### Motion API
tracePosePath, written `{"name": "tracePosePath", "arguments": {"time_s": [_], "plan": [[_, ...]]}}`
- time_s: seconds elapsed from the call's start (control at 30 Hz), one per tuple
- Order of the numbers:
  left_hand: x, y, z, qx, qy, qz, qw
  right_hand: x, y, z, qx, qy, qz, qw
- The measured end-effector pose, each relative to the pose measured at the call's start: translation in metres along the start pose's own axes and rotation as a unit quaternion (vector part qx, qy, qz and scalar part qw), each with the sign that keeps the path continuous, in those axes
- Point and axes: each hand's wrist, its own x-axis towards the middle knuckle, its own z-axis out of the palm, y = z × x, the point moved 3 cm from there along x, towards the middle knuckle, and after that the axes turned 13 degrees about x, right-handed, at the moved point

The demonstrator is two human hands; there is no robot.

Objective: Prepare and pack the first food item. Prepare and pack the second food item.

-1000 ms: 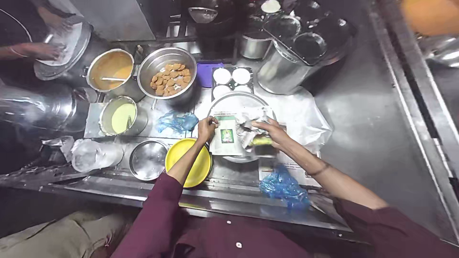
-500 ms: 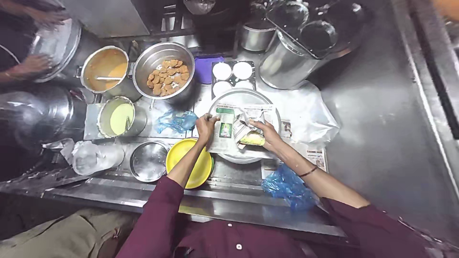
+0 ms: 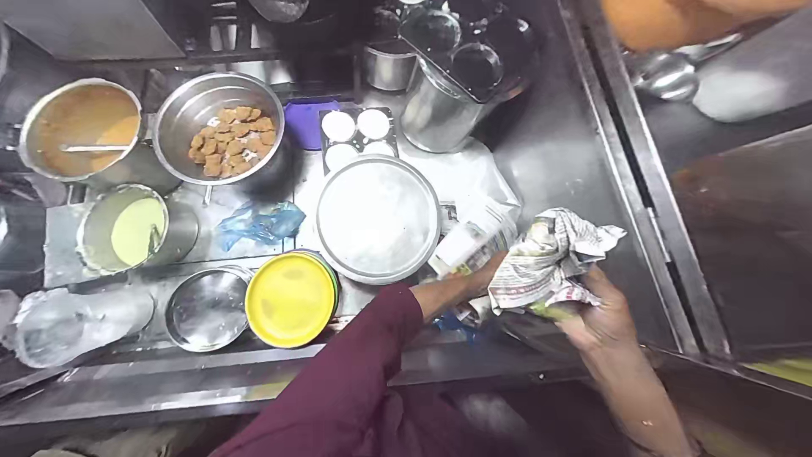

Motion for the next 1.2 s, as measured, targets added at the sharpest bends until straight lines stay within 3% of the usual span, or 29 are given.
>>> {"name": "tracePosePath", "arguments": {"time_s": [0.07, 0.13, 0.2, 0.33, 0.5, 0.63, 0.87, 1.1, 1.2], "plan": [[0.025, -0.028, 0.008, 0.102, -0.054, 0.032, 0.993, -0.003, 0.001, -0.008, 0.004, 0.007, 0.002, 1.0], [0.027, -0.029, 0.003, 0.124, -0.053, 0.022, 0.991, -0.002, 0.007, -0.014, 0.001, 0.004, 0.007, 1.0], [0.039, -0.024, -0.007, 0.168, 0.033, 0.0, 0.985, 0.003, 0.014, -0.017, 0.003, -0.003, 0.015, 1.0], [0.1, -0.095, -0.076, 0.29, 0.279, 0.067, 0.913, 0.021, 0.03, -0.001, -0.02, -0.016, 0.041, 0.999], [-0.016, -0.096, -0.202, 0.284, 0.44, -0.02, 0.852, 0.067, 0.074, 0.025, -0.087, -0.035, 0.122, 0.988], [-0.049, -0.142, -0.265, 0.304, 0.56, -0.076, 0.767, 0.126, 0.144, 0.056, -0.159, -0.113, 0.168, 0.966], [-0.067, -0.172, -0.29, 0.371, 0.593, -0.13, 0.703, 0.181, 0.251, 0.105, -0.242, -0.137, 0.171, 0.945], [-0.084, -0.183, -0.293, 0.356, 0.623, -0.155, 0.679, 0.19, 0.27, 0.1, -0.279, -0.09, 0.191, 0.937], [-0.086, -0.177, -0.282, 0.216, 0.663, -0.211, 0.685, 0.183, 0.265, 0.101, -0.258, -0.063, 0.194, 0.945]]}}
